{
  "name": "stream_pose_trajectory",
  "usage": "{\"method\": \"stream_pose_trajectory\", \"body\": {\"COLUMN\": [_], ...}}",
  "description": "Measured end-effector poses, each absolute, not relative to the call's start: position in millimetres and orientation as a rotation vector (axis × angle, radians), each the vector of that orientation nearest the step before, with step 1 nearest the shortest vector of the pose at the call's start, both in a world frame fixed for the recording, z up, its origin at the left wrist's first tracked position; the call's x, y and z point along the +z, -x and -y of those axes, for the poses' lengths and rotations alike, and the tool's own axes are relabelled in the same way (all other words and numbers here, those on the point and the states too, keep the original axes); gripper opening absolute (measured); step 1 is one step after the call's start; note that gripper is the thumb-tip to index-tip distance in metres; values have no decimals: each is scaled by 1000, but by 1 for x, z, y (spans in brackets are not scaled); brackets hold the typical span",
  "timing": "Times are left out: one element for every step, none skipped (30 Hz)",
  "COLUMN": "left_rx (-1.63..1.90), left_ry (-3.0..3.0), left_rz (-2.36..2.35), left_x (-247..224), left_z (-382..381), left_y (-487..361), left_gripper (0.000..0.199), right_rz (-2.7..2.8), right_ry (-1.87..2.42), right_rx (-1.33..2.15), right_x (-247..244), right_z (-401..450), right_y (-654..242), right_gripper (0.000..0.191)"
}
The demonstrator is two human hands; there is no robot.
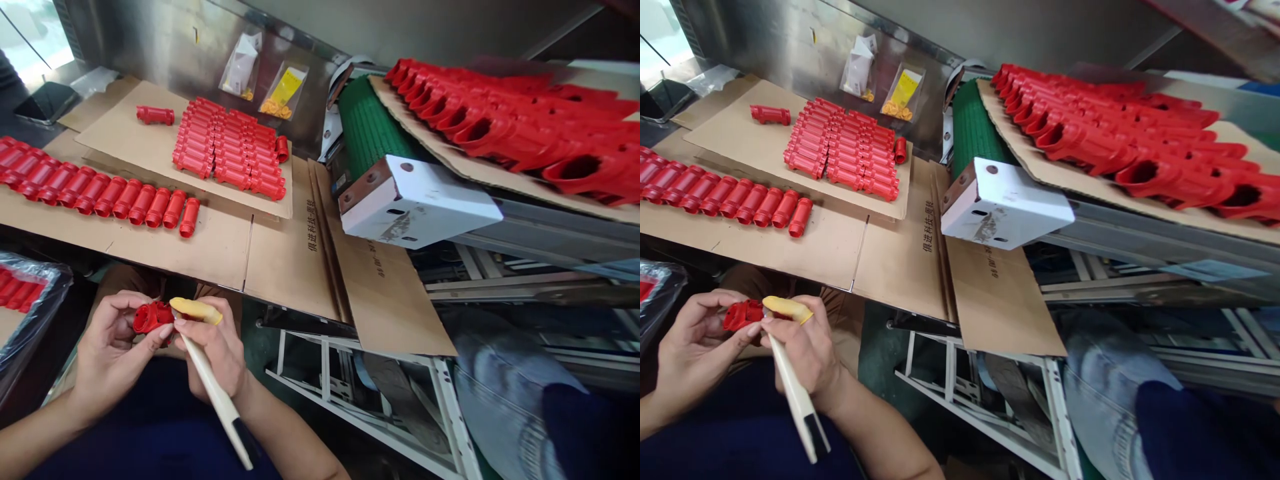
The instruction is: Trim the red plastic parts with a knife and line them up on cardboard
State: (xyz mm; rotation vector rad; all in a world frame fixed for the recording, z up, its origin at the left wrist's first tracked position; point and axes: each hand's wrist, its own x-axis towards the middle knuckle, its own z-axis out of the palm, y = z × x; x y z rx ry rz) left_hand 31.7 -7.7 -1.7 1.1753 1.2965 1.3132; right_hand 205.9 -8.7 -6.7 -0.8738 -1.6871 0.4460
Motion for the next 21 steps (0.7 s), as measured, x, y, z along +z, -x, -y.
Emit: {"method": "stream_pose_trajectory", "body": {"left_rx": [1296, 1271, 1242, 1218, 1203, 1202, 1209, 1213, 1217, 1220, 1220, 1216, 1208, 1205, 1207, 1210, 1219, 1228, 1238, 1248, 1252], "left_ry": [-1129, -1075, -1017, -962, -913, -868, -828, -791, -759, -731, -710, -697, -692, -689, -686, -685, -684, -682, -681, -681, -677], "left_rz": [-1271, -1233, -1182, -1123, -1066, -1020, -984, -957, -940, -929, -920, -911, -906, -906, -910, -915, -924, -938, -951, -963, -974], "left_x": [0, 1, 2, 1, 1, 0, -1, -2, -2, -3, -3, -3, -3, -4, -5, -6, -7, -7, -7, -7, -6], "left_z": [6, 4, 3, 2, 0, -1, -2, -3, -3, -4, -5, -5, -6, -7, -7, -8, -9, -10, -10, -11, -11], "left_y": [-30, -28, -26, -24, -23, -22, -22, -22, -22, -23, -23, -23, -23, -22, -21, -21, -20, -20, -19, -20, -20], "left_gripper": [30, 31, 31, 31, 31, 31, 31, 30, 30, 30, 30, 31, 31, 32, 33, 34, 34, 35, 35, 35, 35], "right_rz": [1611, 1518, 1413, 1304, 1197, 1103, 1022, 954, 898, 856, 838, 854, 910, 995, 1113, 1241, 1370, 1479, 1565, 1635, 1690], "right_ry": [884, 897, 903, 905, 903, 891, 869, 836, 785, 708, 610, 496, 409, 391, 454, 610, 771, 900, 973, 969, 918], "right_rx": [551, 685, 834, 976, 1097, 1190, 1262, 1326, 1396, 1471, 1539, 1580, 1586, 1549, 1463, 1337, 1184, 1036, 915, 826, 775], "right_x": [-6, -5, -5, -5, -7, -9, -11, -13, -15, -15, -15, -15, -13, -11, -8, -5, -1, 1, 4, 6, 7], "right_z": [10, 10, 11, 11, 11, 10, 9, 8, 7, 5, 4, 2, 0, -2, -3, -4, -3, -2, 1, 3, 6], "right_y": [-208, -210, -213, -215, -217, -219, -221, -224, -227, -230, -235, -241, -247, -253, -259, -263, -266, -266, -265, -263, -259], "right_gripper": [26, 18, 12, 13, 19, 24, 28, 31, 34, 35, 36, 38, 40, 41, 40, 34, 26, 18, 11, 11, 14]}}
